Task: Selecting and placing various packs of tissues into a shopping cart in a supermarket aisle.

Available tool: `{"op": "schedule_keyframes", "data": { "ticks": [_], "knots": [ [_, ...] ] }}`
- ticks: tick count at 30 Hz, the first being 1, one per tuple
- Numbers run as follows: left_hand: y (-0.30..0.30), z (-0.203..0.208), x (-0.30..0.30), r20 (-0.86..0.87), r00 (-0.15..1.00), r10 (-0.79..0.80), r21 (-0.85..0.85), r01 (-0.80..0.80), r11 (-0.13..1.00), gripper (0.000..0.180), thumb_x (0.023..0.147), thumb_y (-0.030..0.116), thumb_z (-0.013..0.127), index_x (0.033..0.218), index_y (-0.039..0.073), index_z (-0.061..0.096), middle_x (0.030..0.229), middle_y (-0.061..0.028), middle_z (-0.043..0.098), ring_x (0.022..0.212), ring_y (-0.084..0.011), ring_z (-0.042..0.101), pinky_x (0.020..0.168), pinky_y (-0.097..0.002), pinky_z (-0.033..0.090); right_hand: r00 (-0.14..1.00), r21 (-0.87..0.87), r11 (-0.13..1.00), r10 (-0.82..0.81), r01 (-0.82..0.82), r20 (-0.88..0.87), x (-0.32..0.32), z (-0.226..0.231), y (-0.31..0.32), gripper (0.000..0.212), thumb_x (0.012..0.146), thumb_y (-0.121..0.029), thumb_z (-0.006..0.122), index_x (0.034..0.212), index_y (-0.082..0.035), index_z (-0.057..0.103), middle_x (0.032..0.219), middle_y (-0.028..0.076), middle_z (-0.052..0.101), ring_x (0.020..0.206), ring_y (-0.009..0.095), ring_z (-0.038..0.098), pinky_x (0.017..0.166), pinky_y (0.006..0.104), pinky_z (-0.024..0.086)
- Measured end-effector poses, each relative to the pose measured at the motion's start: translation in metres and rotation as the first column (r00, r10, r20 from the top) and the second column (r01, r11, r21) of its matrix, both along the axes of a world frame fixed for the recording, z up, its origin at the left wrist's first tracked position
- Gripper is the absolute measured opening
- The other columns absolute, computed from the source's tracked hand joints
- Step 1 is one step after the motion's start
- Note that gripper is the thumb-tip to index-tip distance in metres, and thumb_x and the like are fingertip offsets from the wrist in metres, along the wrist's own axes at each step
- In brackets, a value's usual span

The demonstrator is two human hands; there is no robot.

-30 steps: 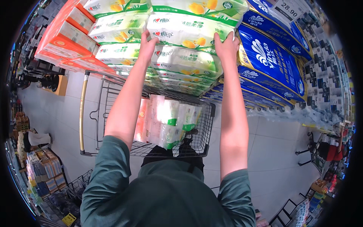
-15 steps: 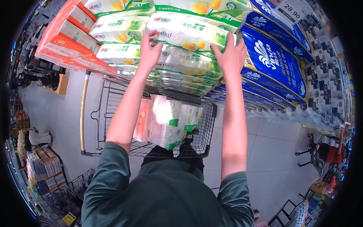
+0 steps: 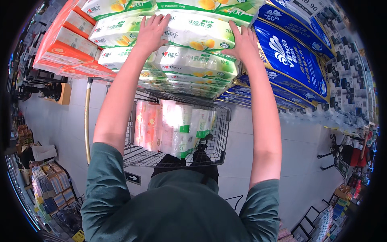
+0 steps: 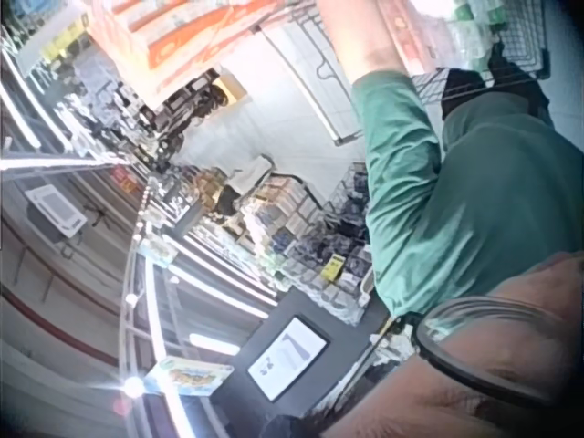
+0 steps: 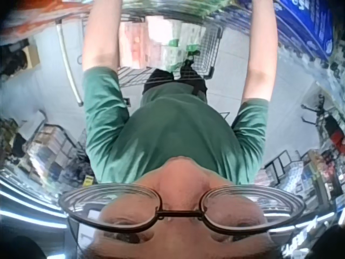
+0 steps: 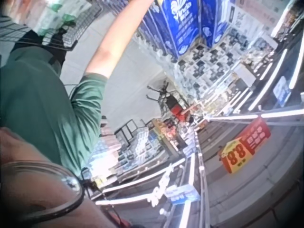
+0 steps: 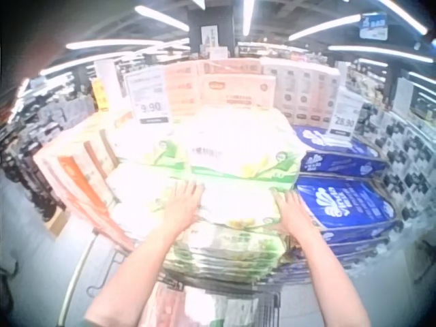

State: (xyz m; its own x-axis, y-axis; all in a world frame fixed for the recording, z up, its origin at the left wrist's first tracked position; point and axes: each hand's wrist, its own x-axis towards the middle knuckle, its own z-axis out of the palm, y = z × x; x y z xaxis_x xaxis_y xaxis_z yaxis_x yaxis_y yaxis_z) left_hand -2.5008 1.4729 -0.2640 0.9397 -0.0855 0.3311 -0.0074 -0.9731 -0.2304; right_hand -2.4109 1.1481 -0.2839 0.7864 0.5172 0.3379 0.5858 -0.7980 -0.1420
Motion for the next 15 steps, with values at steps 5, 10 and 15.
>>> {"op": "schedule_keyframes", "data": {
  "ticks": [5, 10, 15],
  "knots": [
    [0.003, -0.014, 0.003, 0.128, 0.991, 0.024, -0.057, -0.017, 0.998, 0.073, 0.081, 0.014, 0.075, 0.147, 0.018, 0.044, 0.143, -0.0097, 0.05, 0.14, -0.0309, 0.041, 0.119, -0.0549, 0.027, 1.0, -0.049, 0.999, 0.014, -0.015, -0.019, -0.004, 0.011, 0.004, 0.105, 0.067, -0.04, 0.09, 0.155, -0.016, 0.036, 0.138, 0.024, 0.049, 0.131, 0.042, 0.046, 0.112, 0.0472, 0.04],
    [-0.017, -0.026, -0.031, 0.379, 0.925, 0.005, -0.25, 0.097, 0.963, 0.059, 0.083, 0.009, 0.07, 0.138, 0.014, 0.053, 0.136, -0.013, 0.053, 0.129, -0.033, 0.048, 0.113, -0.0513, 0.033, 0.997, 0.124, 0.992, -0.011, 0.021, -0.082, -0.054, 0.039, -0.001, 0.095, 0.067, -0.03, 0.09, 0.149, -0.013, 0.045, 0.131, 0.021, 0.048, 0.124, 0.04, 0.046, 0.106, 0.0471, 0.044],
    [-0.063, -0.079, -0.112, 0.052, 0.926, 0.373, -0.999, 0.042, 0.034, 0.041, 0.091, 0.016, 0.072, 0.127, 0.004, 0.056, 0.121, -0.0122, 0.058, 0.102, -0.0205, 0.06, 0.087, -0.0323, 0.049, 0.988, 0.241, 0.966, -0.061, 0.095, -0.144, -0.095, 0.049, -0.011, 0.089, 0.065, -0.022, 0.089, 0.144, -0.013, 0.05, 0.128, 0.025, 0.046, 0.12, 0.045, 0.045, 0.103, 0.0498, 0.046]
  ]
}}
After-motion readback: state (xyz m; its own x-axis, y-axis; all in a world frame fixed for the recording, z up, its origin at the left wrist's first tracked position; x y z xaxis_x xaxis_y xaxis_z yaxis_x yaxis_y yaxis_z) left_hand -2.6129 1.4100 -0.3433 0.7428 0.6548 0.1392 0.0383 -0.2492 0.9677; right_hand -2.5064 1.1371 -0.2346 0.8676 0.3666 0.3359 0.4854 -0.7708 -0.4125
